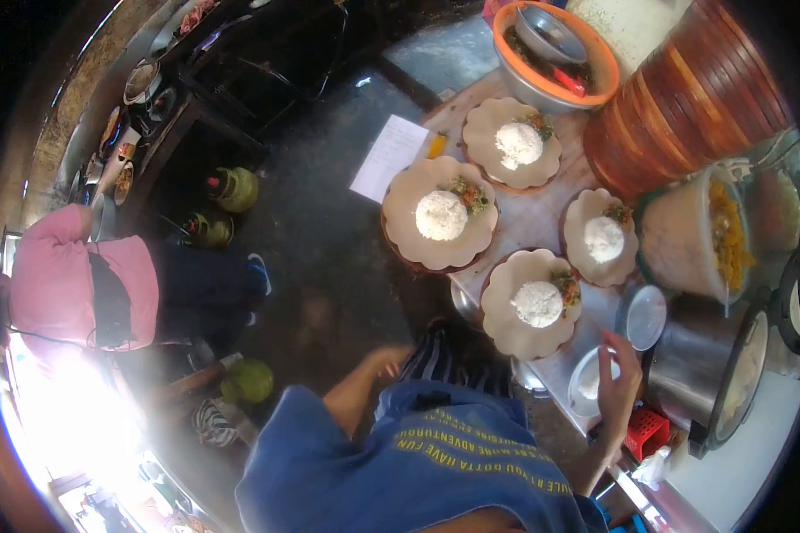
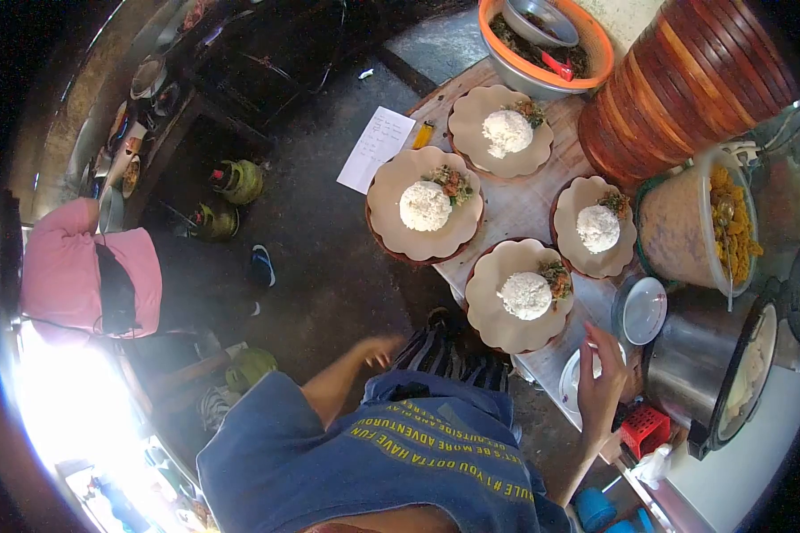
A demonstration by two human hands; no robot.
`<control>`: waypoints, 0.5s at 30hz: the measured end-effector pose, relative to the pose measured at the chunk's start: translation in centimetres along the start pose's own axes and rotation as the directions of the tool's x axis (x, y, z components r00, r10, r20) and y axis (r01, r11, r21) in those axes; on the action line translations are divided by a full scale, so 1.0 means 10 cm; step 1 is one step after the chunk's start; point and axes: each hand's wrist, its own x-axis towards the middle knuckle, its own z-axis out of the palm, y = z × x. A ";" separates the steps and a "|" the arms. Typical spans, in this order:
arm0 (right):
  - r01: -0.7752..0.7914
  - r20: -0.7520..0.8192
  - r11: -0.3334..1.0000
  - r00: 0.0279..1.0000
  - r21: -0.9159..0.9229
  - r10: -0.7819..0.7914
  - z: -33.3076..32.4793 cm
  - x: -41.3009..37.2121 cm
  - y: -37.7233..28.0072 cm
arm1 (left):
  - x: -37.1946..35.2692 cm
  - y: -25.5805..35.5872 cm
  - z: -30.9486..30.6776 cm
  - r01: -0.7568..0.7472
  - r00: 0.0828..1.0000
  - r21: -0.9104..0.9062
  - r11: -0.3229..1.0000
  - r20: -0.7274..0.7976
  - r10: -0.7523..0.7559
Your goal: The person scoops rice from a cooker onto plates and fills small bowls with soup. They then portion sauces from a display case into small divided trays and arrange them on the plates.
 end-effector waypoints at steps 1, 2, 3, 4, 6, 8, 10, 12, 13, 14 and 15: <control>0.001 -0.002 1.000 1.000 0.001 -0.001 0.01 0.01 -0.03 | 0.20 -0.09 0.32 -0.039 0.999 -0.066 0.997 -0.016 0.038; 0.009 0.013 1.000 1.000 0.009 -0.009 0.01 0.03 -0.07 | 0.43 -0.17 0.54 -0.080 0.996 -0.133 0.988 -0.034 0.076; 0.017 0.028 1.000 0.999 0.018 -0.018 0.02 0.04 -0.09 | 0.57 -0.17 0.58 -0.081 0.996 -0.132 0.988 -0.036 0.077; 0.017 0.027 1.000 0.999 0.018 -0.018 0.03 0.05 -0.11 | 0.66 -0.16 0.59 -0.055 0.991 -0.330 0.942 0.095 0.091; 0.041 0.044 0.999 0.998 0.024 -0.042 0.03 0.05 -0.14 | 0.56 -0.13 0.63 0.001 0.967 -0.508 0.861 0.221 0.129; 0.048 0.043 0.999 0.998 0.020 -0.049 0.04 0.05 -0.15 | -0.07 0.09 0.66 -0.112 0.963 -0.447 0.887 0.171 0.208; 0.049 0.044 0.999 0.998 0.019 -0.050 0.07 0.03 -0.16 | 0.24 0.00 0.63 -0.126 0.973 -0.431 0.894 0.124 0.197; 0.058 0.040 0.997 0.997 0.046 -0.060 0.07 0.02 -0.16 | 0.40 -0.05 0.64 -0.137 0.979 -0.416 0.899 0.079 0.186; 0.058 0.039 0.997 0.997 0.047 -0.060 0.07 0.01 -0.16 | 0.42 -0.05 0.64 -0.164 0.983 -0.392 0.905 0.011 0.183; 0.063 0.035 0.997 0.997 0.052 -0.065 0.07 0.01 -0.16 | 0.43 -0.06 0.63 -0.188 0.982 -0.365 0.912 -0.059 0.179; 0.066 0.031 0.996 0.997 0.057 -0.068 0.07 0.00 -0.16 | 0.42 -0.07 0.62 -0.188 0.982 -0.362 0.913 -0.061 0.177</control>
